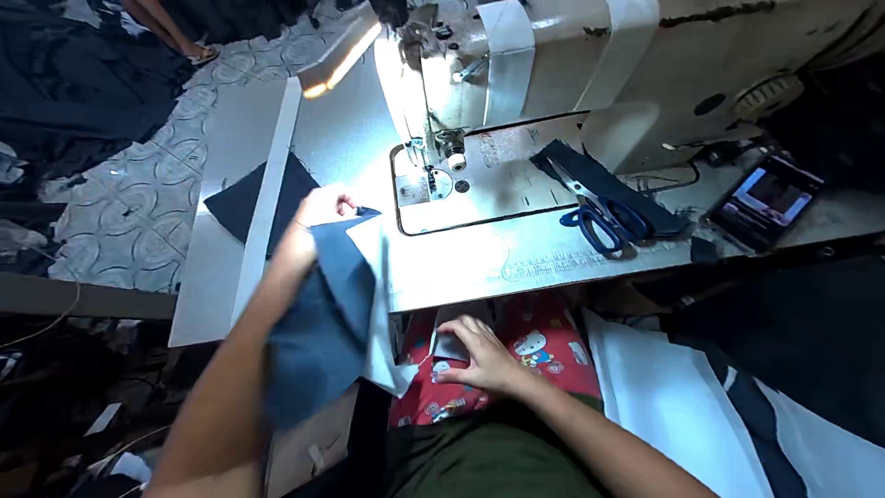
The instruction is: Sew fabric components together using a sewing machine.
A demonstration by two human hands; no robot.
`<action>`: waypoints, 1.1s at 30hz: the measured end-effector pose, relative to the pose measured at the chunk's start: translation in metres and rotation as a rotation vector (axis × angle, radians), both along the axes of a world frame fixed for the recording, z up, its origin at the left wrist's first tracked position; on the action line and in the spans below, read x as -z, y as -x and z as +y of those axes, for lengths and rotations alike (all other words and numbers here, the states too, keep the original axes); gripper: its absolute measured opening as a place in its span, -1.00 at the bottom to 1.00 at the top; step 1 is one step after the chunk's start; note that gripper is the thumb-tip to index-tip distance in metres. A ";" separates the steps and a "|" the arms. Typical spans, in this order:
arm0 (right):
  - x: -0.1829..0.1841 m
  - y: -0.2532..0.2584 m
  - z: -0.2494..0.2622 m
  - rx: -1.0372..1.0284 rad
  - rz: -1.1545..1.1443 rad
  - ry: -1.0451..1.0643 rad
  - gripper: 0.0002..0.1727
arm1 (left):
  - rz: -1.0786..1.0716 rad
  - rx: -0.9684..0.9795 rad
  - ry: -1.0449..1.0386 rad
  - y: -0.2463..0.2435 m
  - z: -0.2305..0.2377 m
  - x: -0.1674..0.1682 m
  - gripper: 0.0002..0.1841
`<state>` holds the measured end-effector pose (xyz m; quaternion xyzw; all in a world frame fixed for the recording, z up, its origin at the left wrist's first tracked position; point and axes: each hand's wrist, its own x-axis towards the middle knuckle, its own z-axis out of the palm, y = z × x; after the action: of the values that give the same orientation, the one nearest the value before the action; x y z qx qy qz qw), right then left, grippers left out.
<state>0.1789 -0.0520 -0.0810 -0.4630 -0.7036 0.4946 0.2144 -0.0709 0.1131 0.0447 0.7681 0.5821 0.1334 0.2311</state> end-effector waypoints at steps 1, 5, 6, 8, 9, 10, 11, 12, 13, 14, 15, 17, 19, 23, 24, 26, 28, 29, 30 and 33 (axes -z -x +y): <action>0.011 -0.001 0.002 0.031 -0.129 -0.008 -0.03 | -0.016 -0.067 0.040 -0.004 0.024 0.015 -0.84; 0.048 0.001 -0.011 0.065 -0.312 -0.138 -0.23 | -0.015 -0.192 0.059 -0.007 0.050 0.034 -0.82; 0.051 0.007 -0.013 0.098 -0.286 -0.211 -0.49 | -0.029 -0.207 0.052 -0.005 0.053 0.035 -0.83; 0.027 0.022 -0.016 0.112 -0.170 -0.190 -0.77 | -0.081 -0.237 0.071 0.001 0.059 0.034 -0.84; 0.003 0.027 -0.017 0.054 -0.055 -0.073 -0.75 | -0.113 -0.258 0.102 0.002 0.061 0.030 -0.85; -0.024 0.029 -0.017 -0.075 0.098 0.127 -0.71 | -0.138 -0.277 0.131 0.003 0.063 0.028 -0.85; -0.044 0.031 -0.020 -0.189 0.231 0.287 -0.70 | -0.147 -0.290 0.165 0.005 0.064 0.027 -0.84; -0.054 0.033 -0.021 -0.250 0.263 0.364 -0.69 | -0.145 -0.293 0.193 0.007 0.064 0.028 -0.83; -0.056 0.032 -0.021 -0.221 0.191 0.371 -0.66 | -0.136 -0.287 0.212 0.009 0.063 0.030 -0.82; -0.051 0.030 -0.021 -0.102 0.064 0.322 -0.60 | -0.127 -0.278 0.218 0.009 0.063 0.033 -0.82; -0.039 0.027 -0.019 0.047 -0.077 0.248 -0.49 | -0.123 -0.273 0.219 0.008 0.063 0.035 -0.82; -0.018 0.018 -0.007 0.210 -0.251 0.200 -0.19 | -0.127 -0.282 0.207 0.006 0.062 0.038 -0.82; -0.002 0.019 0.001 0.160 -0.237 0.242 -0.08 | -0.129 -0.290 0.205 0.006 0.059 0.041 -0.82; -0.007 0.039 0.001 -0.127 0.306 0.305 -0.61 | -0.159 -0.283 0.218 0.000 0.060 0.035 -0.84; -0.016 0.047 -0.008 -0.200 0.596 0.416 -0.65 | -0.158 -0.269 0.226 -0.002 0.058 0.032 -0.85; -0.035 0.056 -0.024 -0.383 0.966 0.559 -0.55 | -0.146 -0.222 0.233 -0.003 0.055 0.027 -0.90; -0.041 0.046 -0.028 -0.415 0.760 0.286 -0.35 | -0.138 -0.211 0.230 -0.003 0.052 0.027 -0.92; -0.037 0.039 -0.028 -0.414 0.525 0.145 -0.39 | -0.139 -0.224 0.229 -0.003 0.052 0.028 -0.92; -0.032 0.034 -0.027 -0.449 0.325 0.080 -0.51 | -0.140 -0.242 0.234 -0.003 0.052 0.030 -0.90; -0.036 0.026 -0.025 -0.646 0.129 0.283 -0.68 | -0.149 -0.272 0.232 -0.004 0.052 0.038 -0.90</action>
<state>0.1526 -0.0773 -0.0448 -0.2097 -0.7233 0.6575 0.0247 -0.0673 0.1652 0.0063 0.6387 0.6733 0.1517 0.3402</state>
